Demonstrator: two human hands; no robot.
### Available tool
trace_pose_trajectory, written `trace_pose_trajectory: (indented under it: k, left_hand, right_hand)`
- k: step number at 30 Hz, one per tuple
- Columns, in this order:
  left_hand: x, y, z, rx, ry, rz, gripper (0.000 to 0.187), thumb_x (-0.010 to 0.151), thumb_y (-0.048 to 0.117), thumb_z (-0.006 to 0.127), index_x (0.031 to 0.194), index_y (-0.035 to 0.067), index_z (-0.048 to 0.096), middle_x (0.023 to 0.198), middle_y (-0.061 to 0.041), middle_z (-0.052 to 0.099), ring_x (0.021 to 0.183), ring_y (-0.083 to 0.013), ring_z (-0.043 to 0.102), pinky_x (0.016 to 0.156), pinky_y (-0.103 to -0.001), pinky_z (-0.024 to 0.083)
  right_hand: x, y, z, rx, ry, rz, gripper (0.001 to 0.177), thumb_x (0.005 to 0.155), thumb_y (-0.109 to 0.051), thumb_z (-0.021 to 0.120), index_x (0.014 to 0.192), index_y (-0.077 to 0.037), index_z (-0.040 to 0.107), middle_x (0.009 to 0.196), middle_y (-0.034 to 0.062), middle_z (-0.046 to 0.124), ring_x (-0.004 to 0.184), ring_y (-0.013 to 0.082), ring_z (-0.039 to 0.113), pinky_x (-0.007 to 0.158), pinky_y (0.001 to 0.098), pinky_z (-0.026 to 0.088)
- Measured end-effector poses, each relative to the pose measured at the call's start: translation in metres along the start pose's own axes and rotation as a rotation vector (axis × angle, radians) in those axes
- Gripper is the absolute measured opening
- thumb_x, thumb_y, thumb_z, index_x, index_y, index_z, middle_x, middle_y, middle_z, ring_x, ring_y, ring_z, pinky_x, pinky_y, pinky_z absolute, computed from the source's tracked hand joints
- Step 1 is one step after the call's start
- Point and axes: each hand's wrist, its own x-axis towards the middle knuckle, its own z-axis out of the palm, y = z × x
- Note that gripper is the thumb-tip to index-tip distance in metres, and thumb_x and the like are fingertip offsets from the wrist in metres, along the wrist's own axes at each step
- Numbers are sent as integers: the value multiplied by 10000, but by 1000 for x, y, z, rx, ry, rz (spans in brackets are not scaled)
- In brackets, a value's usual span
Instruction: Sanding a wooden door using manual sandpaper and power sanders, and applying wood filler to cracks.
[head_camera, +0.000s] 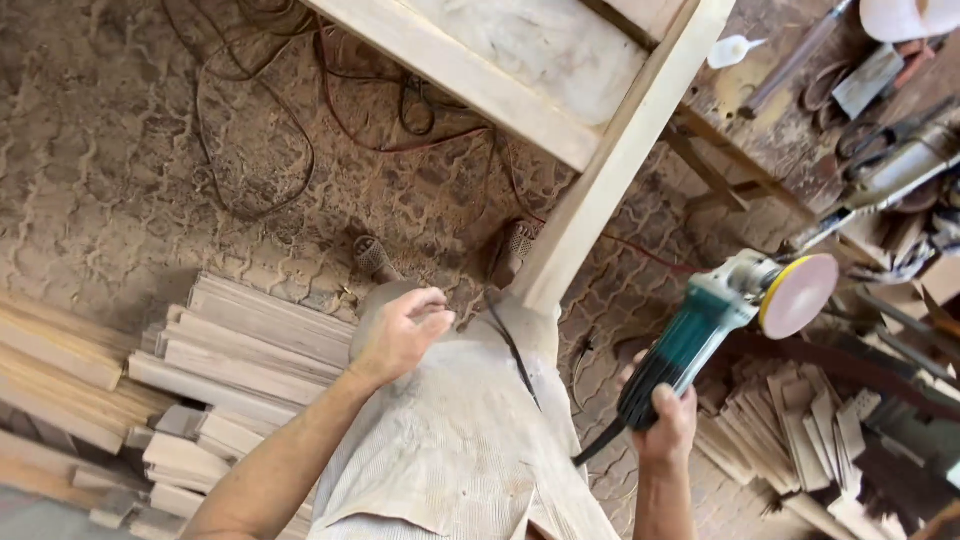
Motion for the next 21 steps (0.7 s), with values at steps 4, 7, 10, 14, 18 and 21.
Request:
trace_pose_trajectory:
  k: [4, 7, 10, 14, 18, 21]
  left_hand:
    - [-13, 11, -40, -186, -264, 327, 439, 819, 328, 808, 1167, 63, 764, 1113, -193, 775, 1117, -309, 712, 1003, -480, 533]
    - [-24, 17, -63, -210, -597, 432, 712, 762, 448, 827, 1311, 27, 661, 1257, -253, 696, 1248, -380, 622, 1087, -522, 474]
    - [-18, -9, -56, -414, -802, 443, 927, 656, 437, 921, 1420, 37, 580, 1302, -197, 661, 1236, -306, 595, 1099, -442, 479]
    - [-32, 48, -134, -973, -828, 634, 827, 642, 257, 920, 1333, -45, 582, 1358, -265, 594, 1219, -322, 601, 1075, -518, 476]
    - [-45, 68, -232, -643, -590, 793, 404, 959, 68, 598, 1332, -86, 573, 1173, 37, 580, 1157, 126, 509, 946, 37, 410]
    - [3, 26, -258, -67, 197, 687, 519, 824, 258, 848, 1261, 47, 662, 1079, -152, 707, 1091, -355, 692, 953, -579, 552]
  right_hand:
    - [-82, 16, 75, -2, -98, -5, 596, 750, -375, 736, 1159, 35, 595, 883, 244, 673, 668, 262, 727, 528, 416, 645]
    - [-108, 50, 123, 82, -249, -10, 688, 718, -418, 773, 1163, 72, 588, 876, 317, 681, 657, 343, 740, 509, 503, 655]
    - [-107, 75, 182, -145, -478, -73, 763, 760, -527, 776, 1225, 52, 603, 934, 271, 656, 789, 340, 656, 689, 518, 586]
    - [-94, 40, 318, -324, -536, -408, 191, 822, -220, 748, 810, -29, 749, 662, 71, 639, 648, 141, 539, 584, 334, 522]
    - [-81, 38, 372, -455, -365, -689, 124, 912, -232, 757, 830, -145, 789, 715, 49, 712, 614, 222, 664, 620, 306, 553]
    - [-90, 29, 439, -459, -487, -528, 670, 790, -270, 886, 1371, -51, 636, 1196, 199, 711, 1142, 390, 690, 1005, 522, 541]
